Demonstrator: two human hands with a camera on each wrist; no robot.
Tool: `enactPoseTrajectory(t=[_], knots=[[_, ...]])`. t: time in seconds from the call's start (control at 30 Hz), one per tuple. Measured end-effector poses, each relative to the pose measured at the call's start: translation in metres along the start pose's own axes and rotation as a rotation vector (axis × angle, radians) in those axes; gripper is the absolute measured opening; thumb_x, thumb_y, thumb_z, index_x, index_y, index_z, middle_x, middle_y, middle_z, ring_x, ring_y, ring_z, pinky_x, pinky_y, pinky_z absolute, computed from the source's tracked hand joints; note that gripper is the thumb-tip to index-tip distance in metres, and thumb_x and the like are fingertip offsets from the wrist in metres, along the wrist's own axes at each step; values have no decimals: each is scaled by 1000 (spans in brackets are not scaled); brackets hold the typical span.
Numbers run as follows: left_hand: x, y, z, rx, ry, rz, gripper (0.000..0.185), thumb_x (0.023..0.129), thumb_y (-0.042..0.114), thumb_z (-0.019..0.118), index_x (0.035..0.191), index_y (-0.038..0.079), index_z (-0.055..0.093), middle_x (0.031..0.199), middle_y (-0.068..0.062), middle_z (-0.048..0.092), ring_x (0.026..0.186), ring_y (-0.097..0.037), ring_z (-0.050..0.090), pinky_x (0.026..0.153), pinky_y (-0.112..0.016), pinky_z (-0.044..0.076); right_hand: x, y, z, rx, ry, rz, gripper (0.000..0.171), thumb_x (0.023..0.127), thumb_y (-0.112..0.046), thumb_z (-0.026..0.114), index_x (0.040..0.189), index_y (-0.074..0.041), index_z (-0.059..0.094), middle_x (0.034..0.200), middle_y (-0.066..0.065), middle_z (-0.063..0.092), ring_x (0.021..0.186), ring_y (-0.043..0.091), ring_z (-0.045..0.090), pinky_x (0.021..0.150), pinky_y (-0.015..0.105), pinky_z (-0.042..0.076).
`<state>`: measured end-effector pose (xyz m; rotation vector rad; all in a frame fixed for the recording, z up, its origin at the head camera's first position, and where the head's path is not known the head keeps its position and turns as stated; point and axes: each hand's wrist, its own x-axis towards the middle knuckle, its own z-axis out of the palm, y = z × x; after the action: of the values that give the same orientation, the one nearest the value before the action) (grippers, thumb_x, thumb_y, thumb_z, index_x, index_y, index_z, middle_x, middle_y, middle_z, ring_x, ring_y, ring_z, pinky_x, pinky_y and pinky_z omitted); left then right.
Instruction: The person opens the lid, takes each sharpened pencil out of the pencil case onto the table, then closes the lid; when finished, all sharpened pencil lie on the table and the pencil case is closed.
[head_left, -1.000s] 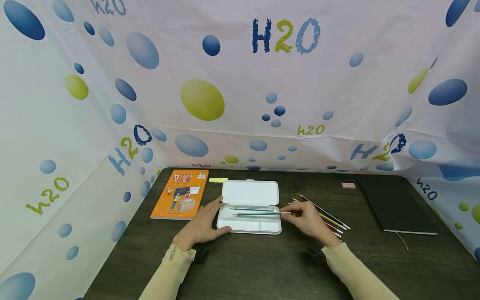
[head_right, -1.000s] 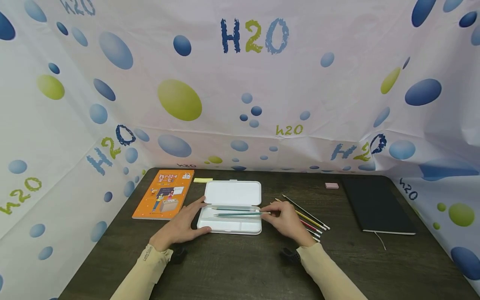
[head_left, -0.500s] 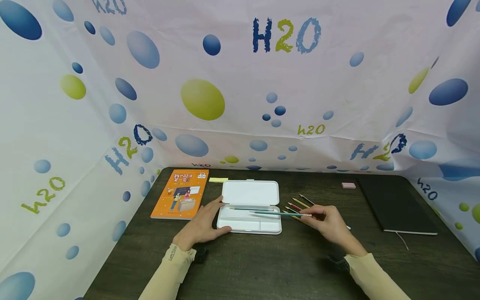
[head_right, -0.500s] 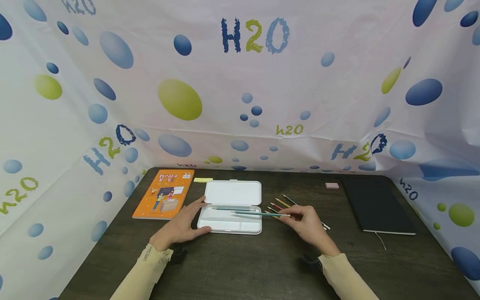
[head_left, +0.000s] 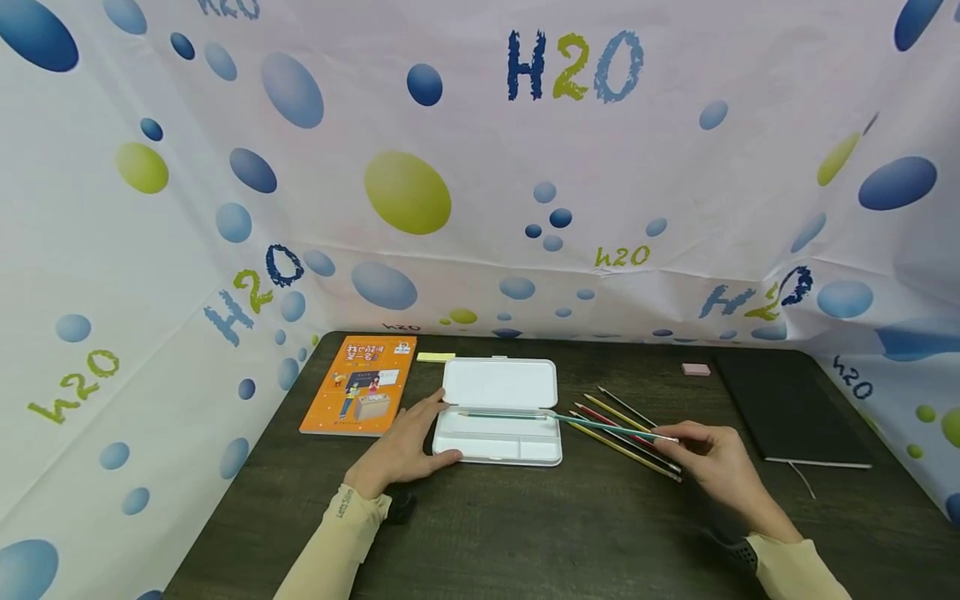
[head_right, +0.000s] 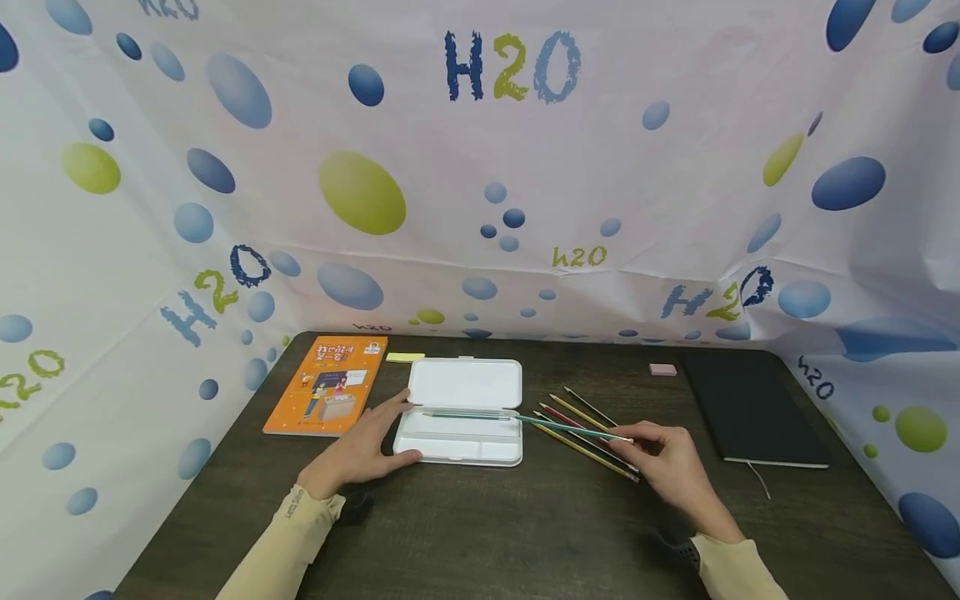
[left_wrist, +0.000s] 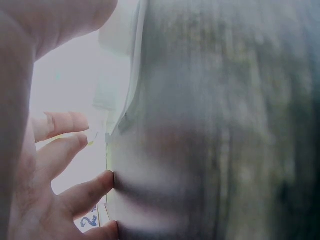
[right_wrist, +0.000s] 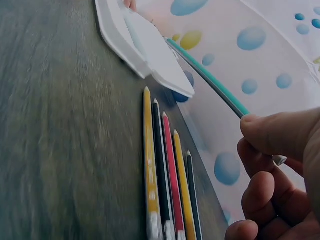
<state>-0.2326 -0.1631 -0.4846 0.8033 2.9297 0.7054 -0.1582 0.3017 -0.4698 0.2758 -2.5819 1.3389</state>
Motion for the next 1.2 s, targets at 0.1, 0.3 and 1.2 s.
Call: enactPoseTrajectory(t=[0.1, 0.3, 1.2], knots=[[1, 0, 0, 3, 0, -2, 83, 85, 63, 68, 147, 11, 46, 162, -10, 26, 145, -31, 32, 113, -67, 20, -6, 3, -4, -22, 24, 22, 16, 92, -21, 73, 105, -13, 78, 99, 4, 74, 76, 11, 66, 58, 27, 54], [1, -1, 0, 9, 3, 2, 84, 85, 63, 68, 147, 11, 46, 162, -9, 27, 145, -31, 32, 113, -67, 21, -18, 10, -11, -35, 51, 68, 18, 91, -21, 75, 105, -11, 78, 104, 7, 74, 84, 3, 66, 61, 24, 55], [1, -1, 1, 25, -14, -7, 85, 85, 65, 65, 148, 12, 45, 164, -6, 24, 146, -29, 30, 115, -65, 20, -38, 15, 9, -370, 81, -231, 23, 71, -3, 87, 79, -21, 76, 76, -19, 56, 59, -5, 42, 49, 20, 38]])
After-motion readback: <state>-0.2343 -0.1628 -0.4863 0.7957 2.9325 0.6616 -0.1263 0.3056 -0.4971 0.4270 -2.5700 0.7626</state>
